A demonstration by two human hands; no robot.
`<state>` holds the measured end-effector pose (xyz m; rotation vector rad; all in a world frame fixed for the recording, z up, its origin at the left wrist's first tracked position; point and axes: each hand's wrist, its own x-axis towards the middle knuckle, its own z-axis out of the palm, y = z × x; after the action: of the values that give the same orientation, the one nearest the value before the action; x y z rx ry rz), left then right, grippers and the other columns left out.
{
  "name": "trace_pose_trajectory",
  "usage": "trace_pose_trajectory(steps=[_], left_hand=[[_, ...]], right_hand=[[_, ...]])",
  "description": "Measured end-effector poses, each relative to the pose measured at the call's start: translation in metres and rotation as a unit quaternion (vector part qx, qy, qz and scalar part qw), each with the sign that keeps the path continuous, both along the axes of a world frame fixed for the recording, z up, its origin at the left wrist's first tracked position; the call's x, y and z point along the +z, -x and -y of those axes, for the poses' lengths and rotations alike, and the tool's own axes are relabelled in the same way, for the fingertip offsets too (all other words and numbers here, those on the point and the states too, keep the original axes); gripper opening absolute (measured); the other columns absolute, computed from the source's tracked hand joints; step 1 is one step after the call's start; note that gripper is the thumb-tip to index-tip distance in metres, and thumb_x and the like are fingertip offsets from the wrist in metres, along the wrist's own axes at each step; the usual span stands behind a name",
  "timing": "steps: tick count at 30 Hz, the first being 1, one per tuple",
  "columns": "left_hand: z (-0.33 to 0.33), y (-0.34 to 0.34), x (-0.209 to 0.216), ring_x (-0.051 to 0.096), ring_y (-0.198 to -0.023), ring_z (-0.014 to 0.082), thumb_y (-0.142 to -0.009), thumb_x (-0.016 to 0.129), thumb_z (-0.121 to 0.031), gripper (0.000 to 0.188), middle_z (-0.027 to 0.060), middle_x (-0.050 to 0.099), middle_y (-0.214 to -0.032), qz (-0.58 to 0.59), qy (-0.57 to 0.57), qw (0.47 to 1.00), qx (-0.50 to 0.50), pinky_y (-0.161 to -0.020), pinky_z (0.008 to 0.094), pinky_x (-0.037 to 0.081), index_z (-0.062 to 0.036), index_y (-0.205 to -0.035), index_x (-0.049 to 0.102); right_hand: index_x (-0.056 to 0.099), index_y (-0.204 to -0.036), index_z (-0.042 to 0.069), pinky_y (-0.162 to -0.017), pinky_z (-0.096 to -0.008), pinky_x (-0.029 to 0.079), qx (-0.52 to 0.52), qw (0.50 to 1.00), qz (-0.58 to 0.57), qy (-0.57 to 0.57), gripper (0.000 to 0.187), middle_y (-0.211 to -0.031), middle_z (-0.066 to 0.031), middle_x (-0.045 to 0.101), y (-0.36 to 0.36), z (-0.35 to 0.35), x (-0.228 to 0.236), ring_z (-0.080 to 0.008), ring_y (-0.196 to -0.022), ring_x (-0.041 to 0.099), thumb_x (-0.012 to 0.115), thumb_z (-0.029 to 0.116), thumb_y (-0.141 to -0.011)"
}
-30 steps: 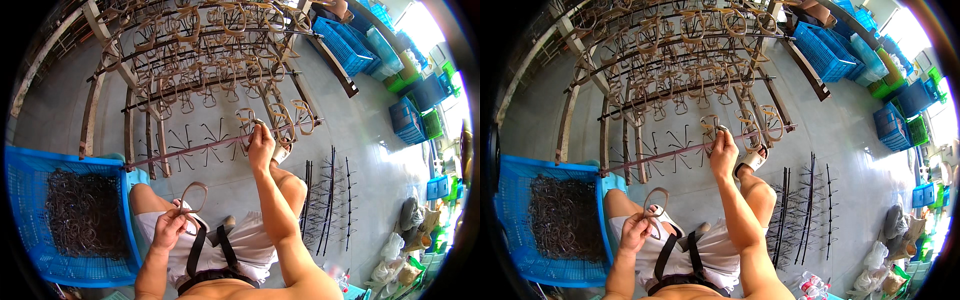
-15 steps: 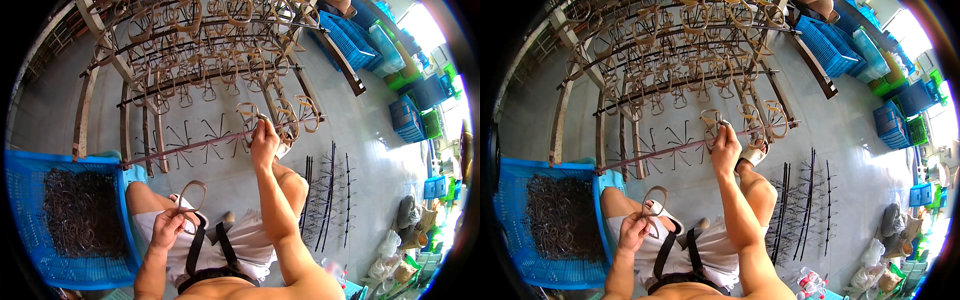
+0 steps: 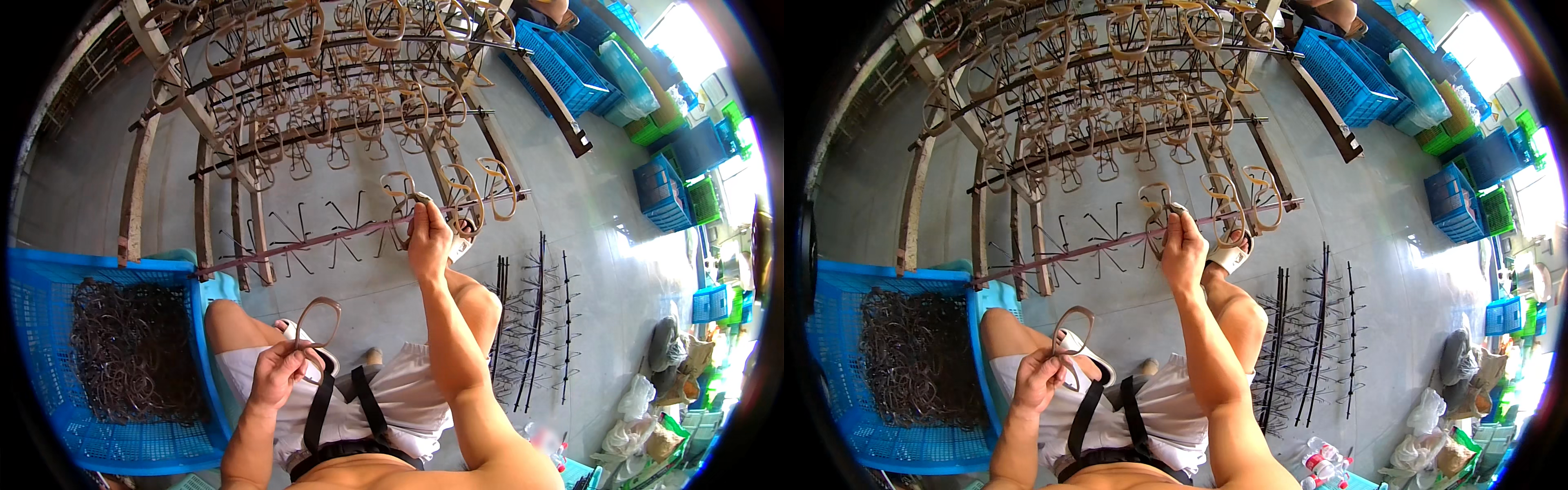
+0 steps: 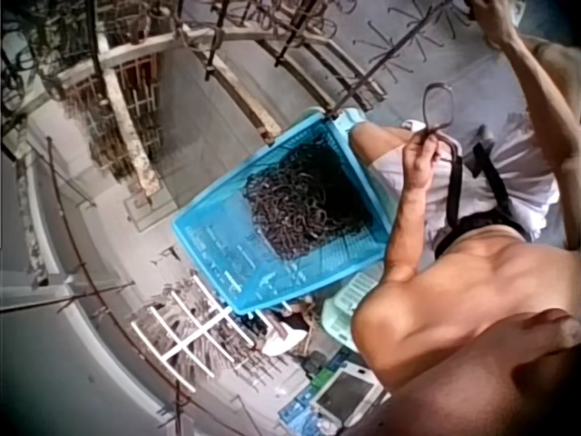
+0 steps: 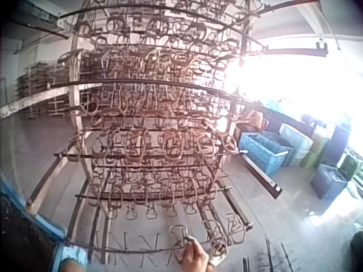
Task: The person repeatedly picks small metal hangers from a blue basket and attaches them one by one to horizontal rods on a multi-tiered metal rack. The person works continuously, moving along the rack and filling available slots with hangers.
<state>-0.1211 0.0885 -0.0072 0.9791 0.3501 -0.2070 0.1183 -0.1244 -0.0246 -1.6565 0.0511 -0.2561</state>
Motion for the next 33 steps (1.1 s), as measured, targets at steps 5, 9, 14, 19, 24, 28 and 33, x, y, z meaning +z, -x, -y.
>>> trace_pose_trajectory(steps=[5, 9, 14, 19, 24, 28, 33], left_hand=[[0.000, -0.003, 0.001, 0.050, -0.065, 0.0081, -0.089, 0.057, -0.012, 0.020, 0.0059, 0.063, -0.087, -0.004, 0.012, 1.000, -0.004, -0.056, 0.0197, 0.037, 0.0005, -0.104, 0.059], [-0.002, -0.001, 0.000, 0.050, -0.065, 0.0078, -0.089, 0.057, -0.012, 0.020, 0.0056, 0.063, -0.087, -0.001, 0.007, 1.000, 0.001, -0.056, 0.0194, 0.037, 0.0008, -0.105, 0.059], [0.001, -0.001, 0.000, 0.050, -0.065, 0.0077, -0.089, 0.057, -0.012, 0.021, 0.0050, 0.063, -0.087, -0.011, 0.004, 1.000, 0.002, -0.055, 0.0194, 0.037, 0.0010, -0.105, 0.059], [0.005, -0.004, 0.001, 0.050, -0.065, 0.0079, -0.089, 0.058, -0.013, 0.021, 0.0048, 0.063, -0.086, -0.002, 0.018, 1.000, -0.004, -0.055, 0.0198, 0.037, 0.0001, -0.105, 0.060], [0.005, -0.003, 0.003, 0.050, -0.065, 0.0080, -0.088, 0.058, -0.013, 0.021, 0.0051, 0.063, -0.086, -0.004, 0.013, 1.000, 0.002, -0.056, 0.0199, 0.038, -0.0004, -0.104, 0.061], [0.002, 0.000, 0.001, 0.050, -0.066, 0.0074, -0.090, 0.057, -0.013, 0.022, 0.0047, 0.062, -0.087, -0.001, 0.010, 1.000, -0.001, -0.055, 0.0187, 0.037, 0.0004, -0.107, 0.060], [-0.002, 0.003, 0.003, 0.050, -0.065, 0.0080, -0.089, 0.057, -0.014, 0.020, 0.0059, 0.062, -0.086, 0.006, -0.002, 1.000, 0.011, -0.055, 0.0197, 0.038, -0.0005, -0.104, 0.059]], right_hand=[[0.056, -0.082, 0.003, -0.040, -0.0202, 0.029, -0.010, 1.000, -0.003, 0.011, 0.021, -0.056, 0.0048, 0.042, 0.000, -0.001, -0.001, -0.0031, -0.049, 0.035, 0.049, 0.018, -0.095], [0.056, -0.082, 0.003, -0.039, -0.0199, 0.029, -0.012, 1.000, 0.010, 0.014, 0.021, -0.056, 0.0047, 0.042, -0.003, -0.001, -0.001, -0.0031, -0.047, 0.035, 0.049, 0.018, -0.095], [0.059, -0.091, 0.001, -0.043, -0.0230, 0.033, 0.014, 1.000, -0.018, -0.016, 0.017, -0.055, 0.0018, 0.046, -0.001, 0.005, -0.006, -0.0054, -0.048, 0.038, 0.051, 0.016, -0.094], [0.059, -0.092, 0.001, -0.043, -0.0223, 0.033, 0.007, 1.000, 0.006, 0.021, 0.016, -0.054, 0.0023, 0.045, 0.000, 0.001, -0.007, -0.0046, -0.049, 0.038, 0.051, 0.015, -0.094], [0.059, -0.092, 0.001, -0.043, -0.0224, 0.033, -0.002, 1.000, 0.002, -0.006, 0.017, -0.054, 0.0021, 0.045, 0.000, 0.000, -0.004, -0.0047, -0.048, 0.039, 0.050, 0.015, -0.094], [0.059, -0.092, 0.000, -0.044, -0.0222, 0.033, -0.011, 1.000, -0.001, -0.008, 0.019, -0.055, 0.0022, 0.046, -0.002, 0.000, -0.010, -0.0046, -0.049, 0.039, 0.050, 0.016, -0.094], [0.059, -0.093, -0.001, -0.044, -0.0217, 0.033, -0.043, 0.998, -0.013, -0.036, 0.022, -0.058, 0.0020, 0.048, -0.005, 0.000, -0.005, -0.0046, -0.049, 0.039, 0.049, 0.019, -0.095]])
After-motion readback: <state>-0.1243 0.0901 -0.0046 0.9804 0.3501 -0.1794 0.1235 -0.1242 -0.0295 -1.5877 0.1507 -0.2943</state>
